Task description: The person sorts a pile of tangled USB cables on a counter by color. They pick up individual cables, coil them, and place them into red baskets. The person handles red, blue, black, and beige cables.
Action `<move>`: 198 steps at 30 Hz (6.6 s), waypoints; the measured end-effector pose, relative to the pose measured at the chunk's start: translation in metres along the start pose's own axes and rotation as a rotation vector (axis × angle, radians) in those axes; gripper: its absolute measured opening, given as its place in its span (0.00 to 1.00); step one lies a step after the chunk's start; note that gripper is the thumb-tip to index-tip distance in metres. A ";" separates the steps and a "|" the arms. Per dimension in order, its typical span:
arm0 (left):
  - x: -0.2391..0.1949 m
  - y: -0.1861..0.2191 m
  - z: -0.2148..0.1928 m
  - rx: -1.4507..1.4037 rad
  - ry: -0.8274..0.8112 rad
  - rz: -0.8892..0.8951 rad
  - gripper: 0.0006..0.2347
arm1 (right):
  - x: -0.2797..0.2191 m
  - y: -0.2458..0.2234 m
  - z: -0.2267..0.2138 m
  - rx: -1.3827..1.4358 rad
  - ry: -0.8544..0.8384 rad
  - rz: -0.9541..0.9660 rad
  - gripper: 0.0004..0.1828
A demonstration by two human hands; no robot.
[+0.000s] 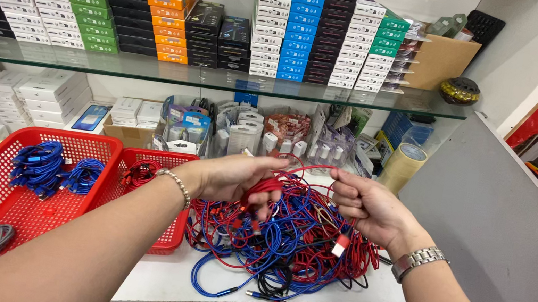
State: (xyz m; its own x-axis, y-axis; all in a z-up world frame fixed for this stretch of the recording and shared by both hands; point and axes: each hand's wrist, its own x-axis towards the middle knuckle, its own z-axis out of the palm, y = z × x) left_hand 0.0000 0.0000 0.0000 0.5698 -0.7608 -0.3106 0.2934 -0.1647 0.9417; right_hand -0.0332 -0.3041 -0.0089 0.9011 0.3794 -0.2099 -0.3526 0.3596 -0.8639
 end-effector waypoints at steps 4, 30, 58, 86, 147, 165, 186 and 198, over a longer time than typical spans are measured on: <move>0.003 0.021 0.002 -0.480 -0.206 0.427 0.12 | 0.000 0.016 0.019 0.012 0.168 0.057 0.13; 0.014 0.001 0.023 -0.209 0.419 0.142 0.12 | 0.029 0.039 0.058 -0.239 0.198 -0.252 0.18; 0.055 -0.034 0.010 0.604 0.812 0.141 0.18 | 0.023 0.037 0.087 -1.324 0.408 -0.674 0.13; -0.027 -0.094 -0.053 -0.465 1.095 0.194 0.18 | 0.151 0.085 0.100 -0.351 -0.044 0.023 0.18; 0.115 -0.120 -0.001 0.708 0.910 0.062 0.06 | 0.049 0.058 -0.019 -1.297 0.291 0.402 0.29; 0.092 -0.058 0.001 0.465 0.653 0.534 0.15 | 0.042 -0.101 0.022 -0.156 0.384 -0.475 0.09; 0.021 0.062 -0.003 -0.296 0.253 0.471 0.15 | 0.079 0.056 -0.033 -0.649 0.475 0.082 0.22; 0.046 -0.010 0.007 0.156 0.509 0.133 0.13 | 0.092 -0.063 0.072 -0.306 0.061 -0.174 0.24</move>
State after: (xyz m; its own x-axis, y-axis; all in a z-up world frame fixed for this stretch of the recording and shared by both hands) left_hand 0.0178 -0.0375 -0.0227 0.9049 -0.3883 -0.1743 0.0979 -0.2086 0.9731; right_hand 0.0540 -0.2301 0.0593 0.9576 0.2803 -0.0663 -0.1089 0.1390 -0.9843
